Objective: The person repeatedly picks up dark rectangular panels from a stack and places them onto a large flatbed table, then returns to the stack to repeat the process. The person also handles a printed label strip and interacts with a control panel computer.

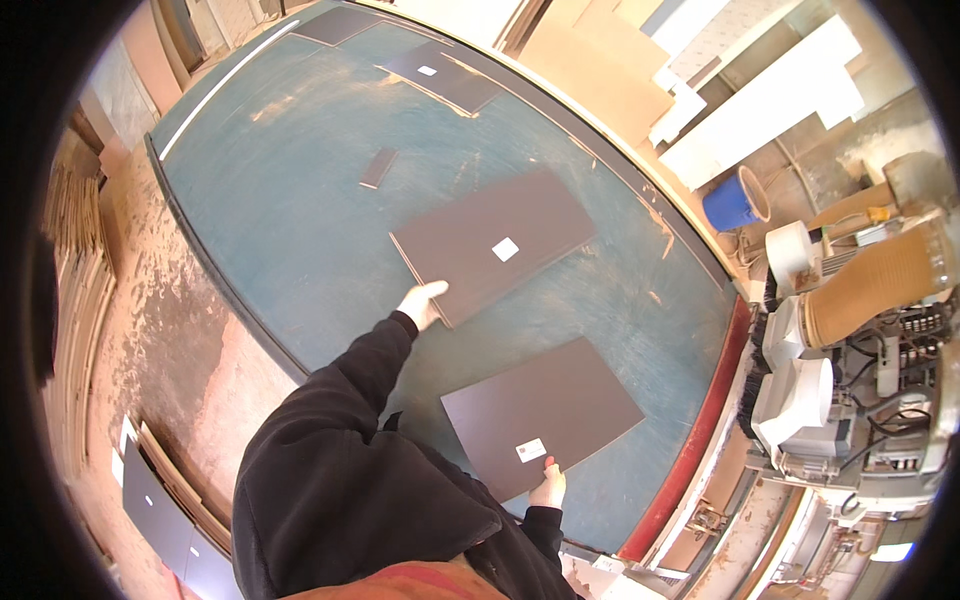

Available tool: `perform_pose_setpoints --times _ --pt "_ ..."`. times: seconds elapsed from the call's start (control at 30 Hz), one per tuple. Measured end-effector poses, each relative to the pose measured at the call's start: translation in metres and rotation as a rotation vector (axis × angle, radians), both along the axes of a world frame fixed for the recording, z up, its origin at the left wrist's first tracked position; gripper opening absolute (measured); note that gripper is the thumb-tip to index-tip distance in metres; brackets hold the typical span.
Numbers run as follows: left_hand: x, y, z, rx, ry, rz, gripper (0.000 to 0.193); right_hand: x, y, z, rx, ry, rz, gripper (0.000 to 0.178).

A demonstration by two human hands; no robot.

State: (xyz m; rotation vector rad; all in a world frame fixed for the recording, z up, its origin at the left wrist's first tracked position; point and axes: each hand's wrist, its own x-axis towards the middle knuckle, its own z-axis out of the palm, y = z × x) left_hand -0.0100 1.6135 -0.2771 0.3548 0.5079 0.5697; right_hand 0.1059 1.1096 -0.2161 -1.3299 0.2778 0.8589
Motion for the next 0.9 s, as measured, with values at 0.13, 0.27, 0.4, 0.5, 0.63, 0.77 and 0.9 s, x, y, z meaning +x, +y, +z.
perform_pose_setpoints --times 0.13,0.27,0.4,0.5,0.63,0.77,0.9 --pt "-0.028 -0.021 0.035 -0.064 -0.094 -0.046 0.054 -0.033 -0.023 0.006 -0.245 -0.311 0.148 0.023" --pt "-0.065 -0.011 0.082 0.040 -0.030 0.014 0.049 -0.043 0.005 0.025 0.001 -0.031 -0.095 0.020" --pt "-0.168 -0.054 0.133 0.293 0.152 0.205 0.039 -0.048 0.036 0.049 -0.035 -0.215 0.085 0.034" --pt "-0.281 -0.116 0.162 0.327 0.179 0.364 0.037 -0.060 0.036 0.051 -0.055 -0.296 0.068 0.043" --pt "-0.423 -0.286 0.167 0.374 0.267 0.646 0.032 -0.075 0.015 0.060 -0.052 -0.726 0.298 0.051" --pt "-0.493 -0.504 0.169 0.401 0.460 1.020 0.030 -0.099 0.002 0.080 0.184 -0.590 0.530 0.053" --pt "-0.540 -0.695 0.158 0.202 0.665 1.379 0.036 -0.163 -0.018 0.087 0.339 -0.462 0.800 0.041"
